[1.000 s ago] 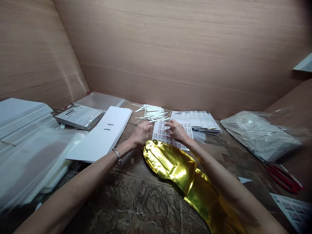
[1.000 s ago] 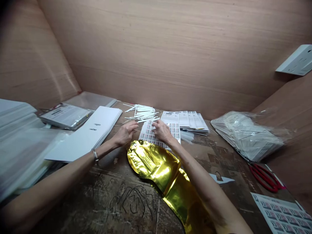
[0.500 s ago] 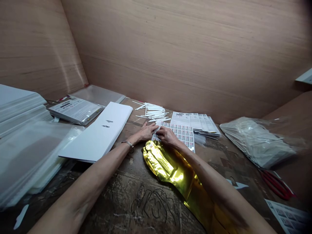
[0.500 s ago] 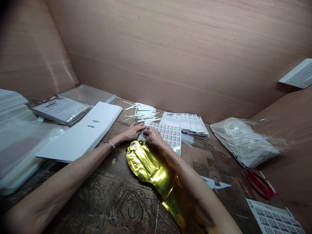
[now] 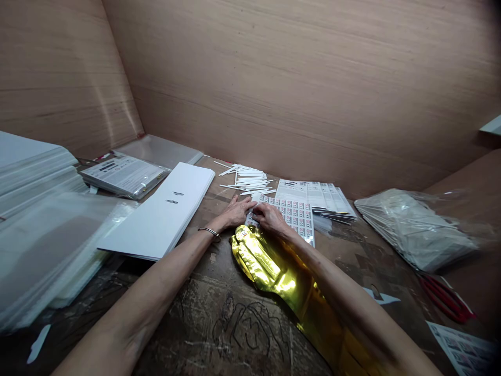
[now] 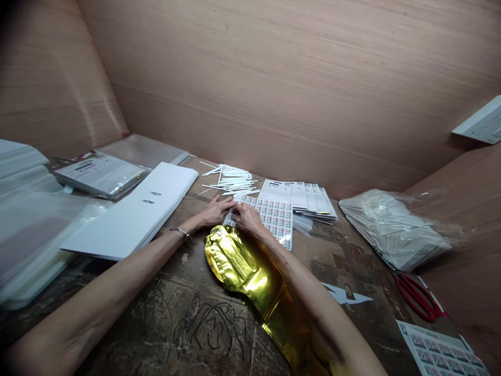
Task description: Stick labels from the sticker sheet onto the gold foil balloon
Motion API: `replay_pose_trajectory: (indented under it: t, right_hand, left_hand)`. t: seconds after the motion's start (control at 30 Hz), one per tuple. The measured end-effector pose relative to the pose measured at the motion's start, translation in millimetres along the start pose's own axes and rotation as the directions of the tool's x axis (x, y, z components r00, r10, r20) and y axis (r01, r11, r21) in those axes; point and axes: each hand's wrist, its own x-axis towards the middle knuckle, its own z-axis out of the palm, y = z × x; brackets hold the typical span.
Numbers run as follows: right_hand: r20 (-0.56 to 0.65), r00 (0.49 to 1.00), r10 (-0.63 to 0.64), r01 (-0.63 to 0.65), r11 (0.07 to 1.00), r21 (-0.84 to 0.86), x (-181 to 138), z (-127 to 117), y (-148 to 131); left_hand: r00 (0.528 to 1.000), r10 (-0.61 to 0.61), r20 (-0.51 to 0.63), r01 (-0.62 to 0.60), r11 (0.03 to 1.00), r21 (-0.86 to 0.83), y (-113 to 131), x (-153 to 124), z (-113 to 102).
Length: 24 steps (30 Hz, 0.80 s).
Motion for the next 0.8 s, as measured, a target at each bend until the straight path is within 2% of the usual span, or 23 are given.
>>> replay_pose_trajectory:
  t: [0.1, 0.2, 0.27, 0.4, 0.53, 0.6, 0.7, 0.77, 0.8]
  right_hand:
    - [0.022, 1.000, -0.001, 0.001, 1.000, 0.002, 2, -1, 1]
    - [0.089, 0.990, 0.114, -0.111, 0.993, -0.032, 10, -3, -2]
    - [0.122, 0.983, 0.135, -0.125, 0.988, -0.088, 15, -3, -5]
    - [0.058, 0.997, -0.059, 0.068, 0.986, -0.154, 14, 2, -4]
    - [-0.045, 0.967, -0.250, 0.244, 0.964, -0.110, 3, 6, -2]
    - [-0.080, 0.954, -0.290, 0.283, 0.955, -0.083, -4, 2, -5]
    - [-0.161, 0.969, -0.185, 0.195, 0.980, 0.046, -19, -13, -18]
    - [-0.178, 0.983, -0.041, 0.092, 0.953, 0.288, -33, -27, -28]
    - [-0.138, 0.990, 0.030, 0.034, 0.900, 0.434, -40, -33, -33]
  left_hand:
    - [1.000, 0.003, -0.001, -0.003, 1.000, -0.009, 1, 0, -1]
    - [1.000, 0.011, 0.002, -0.011, 1.000, -0.018, 1, 0, -1]
    - [1.000, 0.013, 0.001, -0.013, 1.000, -0.018, 1, -1, -1]
    - [1.000, 0.030, -0.006, -0.030, 0.999, -0.030, -1, -1, 0]
    - [0.999, 0.039, -0.011, -0.039, 0.999, -0.028, -1, 0, 1]
    - [0.999, 0.040, -0.014, -0.040, 0.999, -0.026, 0, -1, 0]
    - [0.999, 0.039, 0.011, -0.038, 0.999, -0.037, 3, -1, -2]
    - [1.000, 0.017, 0.024, -0.015, 0.998, -0.053, 5, -2, -4]
    - [1.000, 0.004, 0.020, -0.003, 0.998, -0.067, 6, -2, -6]
